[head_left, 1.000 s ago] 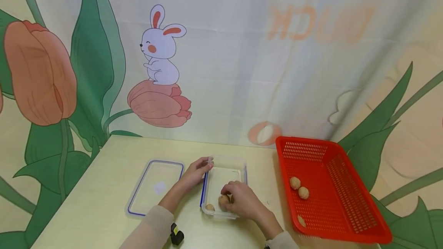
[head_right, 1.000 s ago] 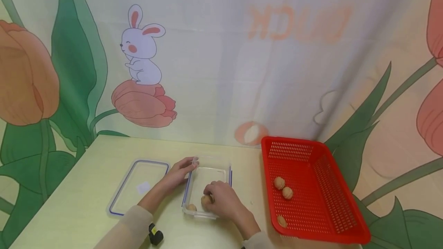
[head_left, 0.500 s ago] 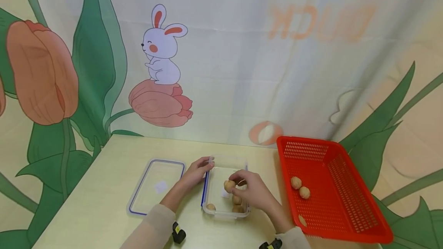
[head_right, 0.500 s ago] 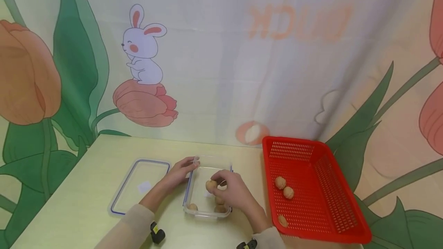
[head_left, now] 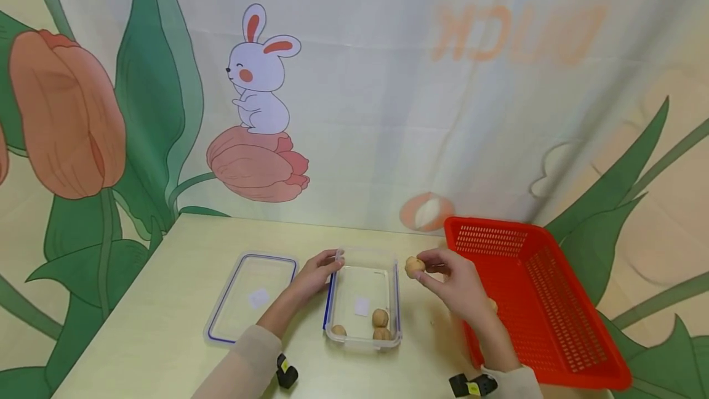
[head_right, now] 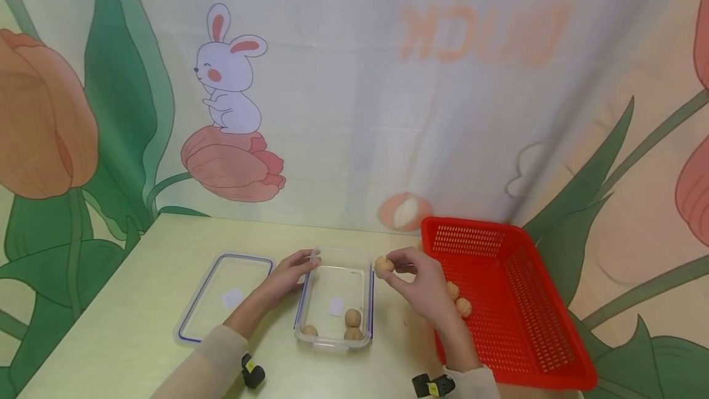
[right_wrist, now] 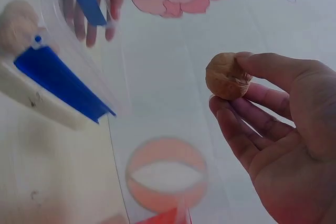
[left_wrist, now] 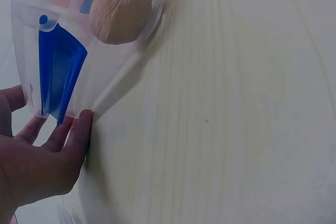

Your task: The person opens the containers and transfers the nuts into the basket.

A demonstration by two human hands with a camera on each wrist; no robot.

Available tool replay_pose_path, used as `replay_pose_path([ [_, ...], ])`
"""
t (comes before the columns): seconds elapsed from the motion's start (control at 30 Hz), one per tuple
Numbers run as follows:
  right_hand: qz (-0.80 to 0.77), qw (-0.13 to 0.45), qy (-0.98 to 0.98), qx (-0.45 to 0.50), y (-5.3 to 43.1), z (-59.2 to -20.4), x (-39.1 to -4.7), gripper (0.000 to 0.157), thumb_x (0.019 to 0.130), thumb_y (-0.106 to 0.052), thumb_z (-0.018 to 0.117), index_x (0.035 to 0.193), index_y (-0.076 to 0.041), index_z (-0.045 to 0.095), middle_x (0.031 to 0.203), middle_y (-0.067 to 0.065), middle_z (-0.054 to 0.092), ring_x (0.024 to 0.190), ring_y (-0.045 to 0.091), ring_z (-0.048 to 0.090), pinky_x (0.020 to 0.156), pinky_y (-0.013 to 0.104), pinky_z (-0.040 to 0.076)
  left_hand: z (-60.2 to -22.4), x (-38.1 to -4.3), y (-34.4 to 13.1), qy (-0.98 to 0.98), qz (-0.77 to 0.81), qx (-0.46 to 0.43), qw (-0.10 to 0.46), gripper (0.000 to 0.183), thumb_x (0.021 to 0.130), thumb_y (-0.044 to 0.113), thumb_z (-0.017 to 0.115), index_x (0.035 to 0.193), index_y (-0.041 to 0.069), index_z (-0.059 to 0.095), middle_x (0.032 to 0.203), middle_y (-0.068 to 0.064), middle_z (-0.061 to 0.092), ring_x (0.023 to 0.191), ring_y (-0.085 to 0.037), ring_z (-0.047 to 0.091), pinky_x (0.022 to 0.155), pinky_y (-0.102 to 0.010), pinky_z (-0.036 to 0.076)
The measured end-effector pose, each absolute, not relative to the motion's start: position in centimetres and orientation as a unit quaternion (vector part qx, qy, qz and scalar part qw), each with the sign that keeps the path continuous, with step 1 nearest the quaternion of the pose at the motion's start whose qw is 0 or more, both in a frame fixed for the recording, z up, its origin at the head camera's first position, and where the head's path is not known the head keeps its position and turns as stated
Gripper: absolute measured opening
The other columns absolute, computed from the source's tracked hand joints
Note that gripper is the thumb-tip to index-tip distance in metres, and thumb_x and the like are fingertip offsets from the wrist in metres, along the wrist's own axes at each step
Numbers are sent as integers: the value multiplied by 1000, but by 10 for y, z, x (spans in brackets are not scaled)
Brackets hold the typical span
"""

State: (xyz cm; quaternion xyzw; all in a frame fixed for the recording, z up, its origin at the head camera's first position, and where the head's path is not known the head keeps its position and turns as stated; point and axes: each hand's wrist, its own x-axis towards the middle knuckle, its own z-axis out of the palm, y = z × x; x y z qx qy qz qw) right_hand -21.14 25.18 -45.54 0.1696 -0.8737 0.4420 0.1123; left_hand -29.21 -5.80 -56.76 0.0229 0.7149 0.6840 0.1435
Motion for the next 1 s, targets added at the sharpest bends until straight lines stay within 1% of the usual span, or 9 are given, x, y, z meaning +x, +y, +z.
replay_pose_path([
  [0.1,445,115,-875,149,264,-453,-211,30,92,-15,85,118,-8,73,113,4,77,102,24,72,93,46,62,-568,-292,-59,714,685,22,141,46,109,26,61,150,7,55,154,-24,51,143,-44,48,110,-68,44],
  [0.2,447,122,-875,138,276,-455,-211,30,93,-14,84,120,-6,72,114,7,76,102,26,72,90,35,62,-568,-292,-59,713,686,23,142,46,109,26,61,150,7,55,155,-24,51,143,-44,47,111,-68,44],
  [0.3,449,126,-876,124,287,-460,-210,31,94,-16,83,121,-5,72,114,9,75,103,26,71,88,23,60,-568,-292,-60,714,685,22,143,46,109,26,61,151,6,55,155,-24,50,143,-44,47,111,-67,44],
  [0.4,441,131,-882,100,298,-465,-208,32,95,-20,83,122,-6,72,113,8,75,102,24,70,86,16,57,-568,-292,-60,713,686,21,144,46,109,26,61,151,6,55,155,-25,50,143,-44,47,111,-67,44],
  [0.53,422,152,-891,67,311,-471,-208,33,94,-24,84,120,-7,72,110,7,75,98,14,69,83,14,55,-568,-293,-59,710,689,25,146,46,109,25,61,151,6,55,155,-26,50,143,-45,47,112,-68,43],
  [0.7,410,176,-894,42,323,-476,-206,35,95,-26,84,120,-4,71,111,9,75,95,3,66,82,11,53,-570,-294,-58,709,689,28,147,47,109,27,61,151,6,55,156,-26,49,144,-45,47,112,-68,43],
  [0.77,406,177,-896,32,326,-477,-204,36,96,-26,82,121,-4,70,112,11,75,98,7,67,83,11,52,-571,-294,-58,710,688,28,147,47,109,27,61,151,6,55,156,-26,49,144,-45,47,111,-68,43],
  [0.93,401,166,-901,11,332,-478,-201,40,96,-28,82,124,-3,69,115,14,74,105,27,70,82,8,50,-571,-295,-60,708,690,30,149,47,110,27,61,151,6,55,157,-25,49,144,-45,46,112,-68,43],
  [1.0,399,163,-902,4,334,-480,-200,41,96,-30,82,124,-3,68,115,14,74,105,30,69,81,7,49,-571,-295,-60,707,690,30,151,46,110,27,61,151,6,55,157,-25,49,145,-44,46,112,-68,43],
])
